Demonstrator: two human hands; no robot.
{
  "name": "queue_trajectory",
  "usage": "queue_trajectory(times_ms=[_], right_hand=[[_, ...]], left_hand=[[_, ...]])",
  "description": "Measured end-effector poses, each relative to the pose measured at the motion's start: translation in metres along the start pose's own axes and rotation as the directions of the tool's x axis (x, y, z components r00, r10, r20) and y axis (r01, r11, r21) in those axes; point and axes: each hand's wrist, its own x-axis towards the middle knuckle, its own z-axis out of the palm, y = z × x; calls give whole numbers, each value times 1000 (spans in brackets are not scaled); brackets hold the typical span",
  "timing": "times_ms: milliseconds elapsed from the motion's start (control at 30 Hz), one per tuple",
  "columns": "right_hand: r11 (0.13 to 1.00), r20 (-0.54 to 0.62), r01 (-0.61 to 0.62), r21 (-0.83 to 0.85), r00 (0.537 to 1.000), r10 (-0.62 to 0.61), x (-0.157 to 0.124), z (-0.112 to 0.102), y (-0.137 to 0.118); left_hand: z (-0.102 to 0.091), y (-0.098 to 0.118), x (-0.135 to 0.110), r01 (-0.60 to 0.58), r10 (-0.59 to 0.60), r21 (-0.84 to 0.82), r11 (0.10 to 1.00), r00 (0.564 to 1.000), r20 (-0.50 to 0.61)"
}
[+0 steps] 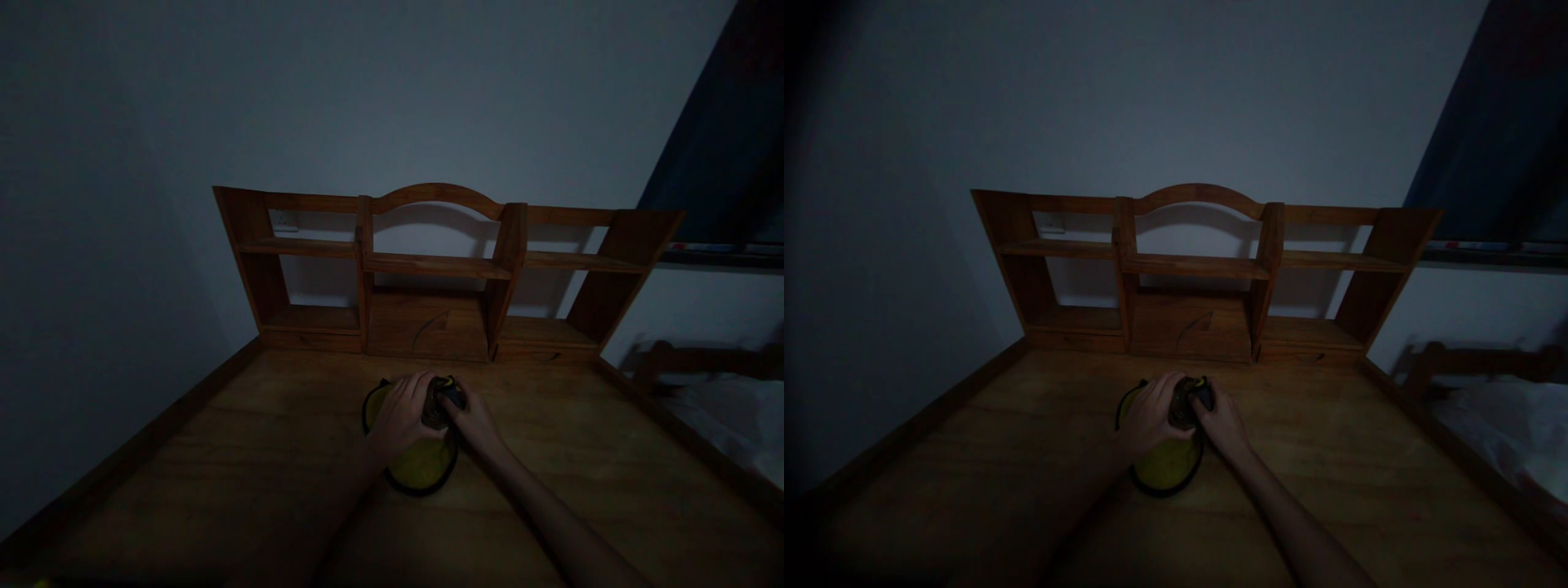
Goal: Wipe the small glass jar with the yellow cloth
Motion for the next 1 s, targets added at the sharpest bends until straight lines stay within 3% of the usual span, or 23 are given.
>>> queue_trajectory(times_ms=[1000], right_hand=[[999, -1, 18, -30, 1000, -18, 0, -1, 3]], left_hand=[[-1, -1, 0, -22, 22, -15, 1000, 999, 23]])
